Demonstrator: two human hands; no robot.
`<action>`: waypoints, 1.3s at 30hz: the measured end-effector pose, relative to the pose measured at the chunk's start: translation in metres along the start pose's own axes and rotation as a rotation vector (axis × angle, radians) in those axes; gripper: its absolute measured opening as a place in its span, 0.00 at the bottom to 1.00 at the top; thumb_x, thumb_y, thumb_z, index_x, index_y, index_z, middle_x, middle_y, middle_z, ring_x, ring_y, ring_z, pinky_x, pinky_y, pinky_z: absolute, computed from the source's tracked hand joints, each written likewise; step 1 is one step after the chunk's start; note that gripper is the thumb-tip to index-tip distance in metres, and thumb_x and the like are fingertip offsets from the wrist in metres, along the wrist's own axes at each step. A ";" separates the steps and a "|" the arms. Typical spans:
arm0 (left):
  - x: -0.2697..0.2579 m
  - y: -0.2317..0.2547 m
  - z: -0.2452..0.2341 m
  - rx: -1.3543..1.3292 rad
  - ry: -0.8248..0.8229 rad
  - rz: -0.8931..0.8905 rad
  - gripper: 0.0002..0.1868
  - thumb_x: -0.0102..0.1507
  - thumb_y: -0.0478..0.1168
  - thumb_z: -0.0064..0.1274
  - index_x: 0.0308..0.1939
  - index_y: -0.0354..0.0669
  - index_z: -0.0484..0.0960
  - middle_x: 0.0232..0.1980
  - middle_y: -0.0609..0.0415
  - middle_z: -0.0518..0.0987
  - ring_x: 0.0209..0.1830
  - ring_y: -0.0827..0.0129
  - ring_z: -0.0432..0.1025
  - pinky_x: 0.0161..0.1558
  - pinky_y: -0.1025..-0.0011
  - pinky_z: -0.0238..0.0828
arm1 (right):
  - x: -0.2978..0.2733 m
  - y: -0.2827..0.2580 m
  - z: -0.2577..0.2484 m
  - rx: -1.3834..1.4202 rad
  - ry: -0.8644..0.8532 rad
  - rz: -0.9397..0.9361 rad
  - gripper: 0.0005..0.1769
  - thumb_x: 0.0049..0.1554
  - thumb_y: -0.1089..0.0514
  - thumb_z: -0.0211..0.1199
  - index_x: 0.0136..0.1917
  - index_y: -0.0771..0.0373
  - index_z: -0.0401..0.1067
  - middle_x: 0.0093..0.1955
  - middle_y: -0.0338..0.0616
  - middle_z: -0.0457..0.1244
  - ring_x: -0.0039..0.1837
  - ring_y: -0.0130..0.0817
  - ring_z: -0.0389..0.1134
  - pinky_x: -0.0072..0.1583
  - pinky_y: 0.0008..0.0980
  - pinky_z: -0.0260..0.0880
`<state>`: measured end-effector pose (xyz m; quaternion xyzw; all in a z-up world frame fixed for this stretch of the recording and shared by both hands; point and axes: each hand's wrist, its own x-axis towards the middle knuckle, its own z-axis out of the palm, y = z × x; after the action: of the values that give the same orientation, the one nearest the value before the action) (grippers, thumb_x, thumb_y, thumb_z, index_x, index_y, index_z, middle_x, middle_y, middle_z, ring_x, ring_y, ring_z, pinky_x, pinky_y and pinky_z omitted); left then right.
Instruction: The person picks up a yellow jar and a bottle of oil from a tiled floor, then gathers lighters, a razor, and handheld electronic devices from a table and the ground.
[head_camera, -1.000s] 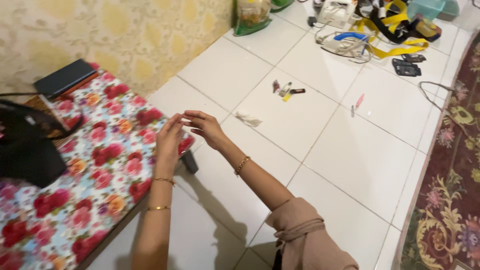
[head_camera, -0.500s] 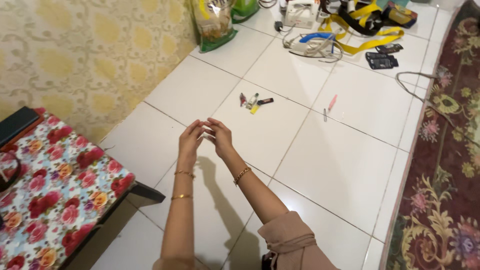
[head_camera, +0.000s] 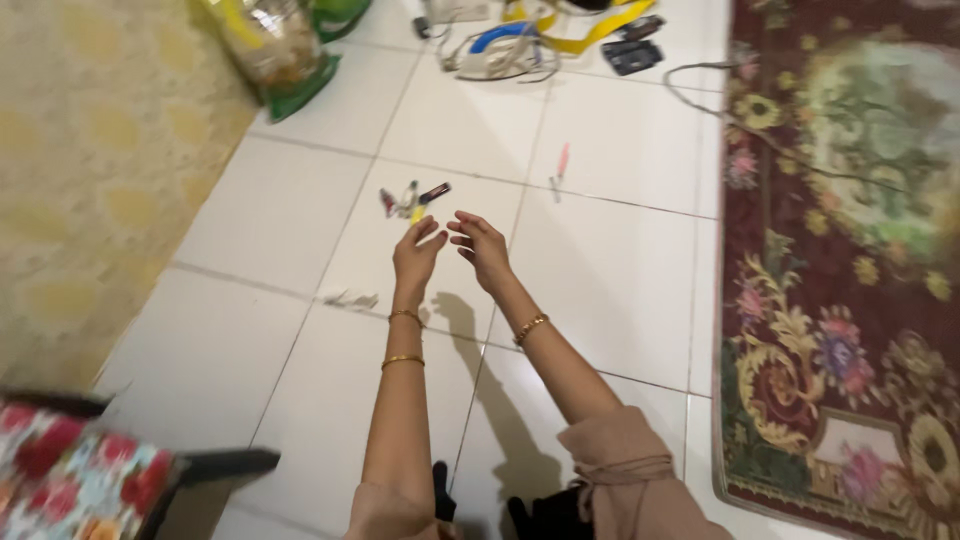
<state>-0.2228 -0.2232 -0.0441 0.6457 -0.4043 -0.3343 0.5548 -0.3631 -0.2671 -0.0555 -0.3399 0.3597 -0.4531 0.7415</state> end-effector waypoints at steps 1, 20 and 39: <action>0.008 0.003 0.006 0.001 -0.006 0.001 0.26 0.62 0.37 0.62 0.64 0.39 0.77 0.60 0.51 0.82 0.60 0.70 0.75 0.57 0.73 0.72 | -0.002 -0.014 -0.010 -0.043 -0.005 -0.016 0.18 0.64 0.53 0.55 0.65 0.58 0.72 0.56 0.37 0.71 0.51 0.25 0.68 0.52 0.25 0.67; 0.098 -0.155 -0.001 -0.083 0.224 -0.083 0.21 0.63 0.38 0.60 0.60 0.40 0.78 0.53 0.50 0.84 0.43 0.66 0.79 0.45 0.70 0.76 | 0.053 0.064 -0.012 -0.631 0.149 0.085 0.14 0.63 0.55 0.57 0.60 0.58 0.75 0.51 0.39 0.72 0.49 0.28 0.72 0.51 0.30 0.71; 0.152 -0.141 -0.068 -0.281 0.232 -0.287 0.20 0.64 0.38 0.56 0.61 0.42 0.79 0.54 0.57 0.82 0.49 0.74 0.75 0.50 0.75 0.70 | 0.211 0.101 -0.046 -0.356 0.219 0.057 0.14 0.62 0.61 0.56 0.60 0.61 0.74 0.51 0.41 0.71 0.48 0.28 0.70 0.51 0.29 0.69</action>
<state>-0.0734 -0.3210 -0.1702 0.6470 -0.1915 -0.3864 0.6289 -0.2886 -0.4319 -0.2103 -0.4039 0.5218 -0.3954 0.6389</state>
